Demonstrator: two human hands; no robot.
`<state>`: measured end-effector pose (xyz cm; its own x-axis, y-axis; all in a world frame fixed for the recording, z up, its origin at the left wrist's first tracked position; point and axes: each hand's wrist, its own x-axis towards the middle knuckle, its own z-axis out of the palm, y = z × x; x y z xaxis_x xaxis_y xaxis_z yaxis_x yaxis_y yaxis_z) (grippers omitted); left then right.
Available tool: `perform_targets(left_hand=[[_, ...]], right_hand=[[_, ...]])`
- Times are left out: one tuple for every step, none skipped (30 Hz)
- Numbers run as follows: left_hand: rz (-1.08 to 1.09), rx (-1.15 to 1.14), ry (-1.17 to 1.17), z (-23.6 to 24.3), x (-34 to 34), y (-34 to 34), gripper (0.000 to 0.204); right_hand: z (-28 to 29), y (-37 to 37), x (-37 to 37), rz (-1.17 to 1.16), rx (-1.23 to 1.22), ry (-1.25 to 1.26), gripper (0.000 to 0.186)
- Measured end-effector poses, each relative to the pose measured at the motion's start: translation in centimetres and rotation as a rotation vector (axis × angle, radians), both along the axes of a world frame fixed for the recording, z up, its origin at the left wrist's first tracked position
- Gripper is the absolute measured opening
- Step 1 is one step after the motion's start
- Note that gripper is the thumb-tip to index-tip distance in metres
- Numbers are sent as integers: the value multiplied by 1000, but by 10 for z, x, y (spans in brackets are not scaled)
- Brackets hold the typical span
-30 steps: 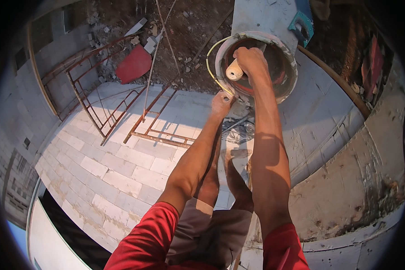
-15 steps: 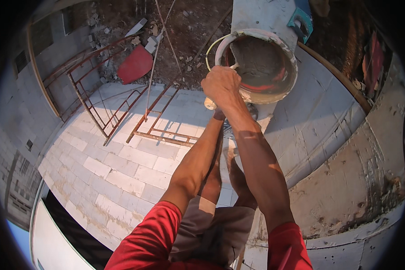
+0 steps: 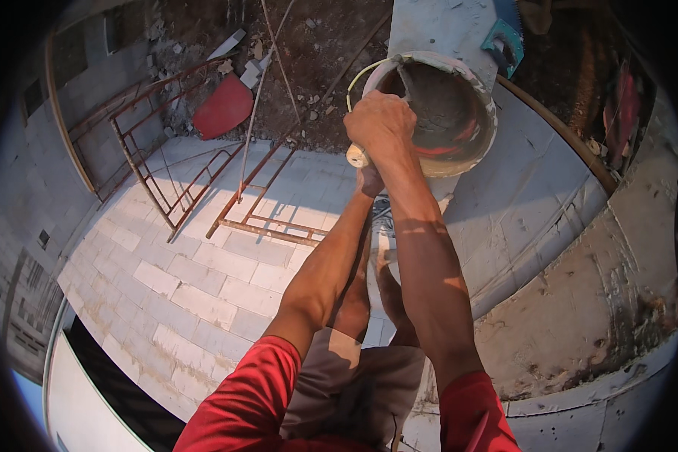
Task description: The person scoops mortar from a bucket with a trowel and spreads it along a wall. The person then picks up a white brick, places it on the mortar, and taps it with a hammer to set it in place. The person repeats this process for additional bricks.
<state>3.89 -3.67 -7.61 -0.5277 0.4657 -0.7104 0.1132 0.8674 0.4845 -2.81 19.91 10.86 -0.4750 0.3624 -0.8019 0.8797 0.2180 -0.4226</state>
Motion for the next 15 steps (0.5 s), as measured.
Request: perform_targets(left_hand=[[6, -8, -20, 3, -1, -1, 43], [9, -22, -47, 9, -2, -2, 44], [16, -44, -76, 17, -5, -1, 44], [20, -75, -107, 24, -8, 2, 45], [19, -112, -147, 33, -11, 4, 46], [14, -140, -174, 39, -13, 10, 46], [15, -164, -201, 44, -17, 15, 47], [18, -164, -211, 48, -19, 20, 48], [32, -137, -205, 49, -21, 25, 49], [24, -118, -211, 51, -22, 27, 51], [25, -81, -199, 50, -23, 30, 54], [16, -60, -209, 51, -24, 30, 57], [38, -42, -193, 50, -23, 31, 59], [49, -37, -198, 51, -23, 31, 62], [54, -61, -201, 52, -22, 30, 64]], right_hand=[[-6, -10, 4, 13, 48, 63, 36], [-11, -24, 10, 99, 28, 23, 35], [-14, -43, 17, 167, 51, 34, 33], [-16, -61, 23, 249, 76, 32, 31], [-16, -76, 32, 324, 98, 21, 30], [-17, -85, 42, 385, 119, 10, 28], [-15, -89, 56, 438, 132, -1, 26], [-13, -87, 72, 479, 138, -7, 25], [-10, -76, 91, 485, 143, 14, 23], [-6, -62, 110, 508, 107, -10, 22], [-2, -43, 132, 472, 159, 114, 21], [6, -21, 156, 440, 203, 216, 20], [12, -5, 171, 457, 275, 176, 18], [17, 7, 180, 437, 423, 211, 17], [20, 23, 188, 418, 431, 101, 16]])
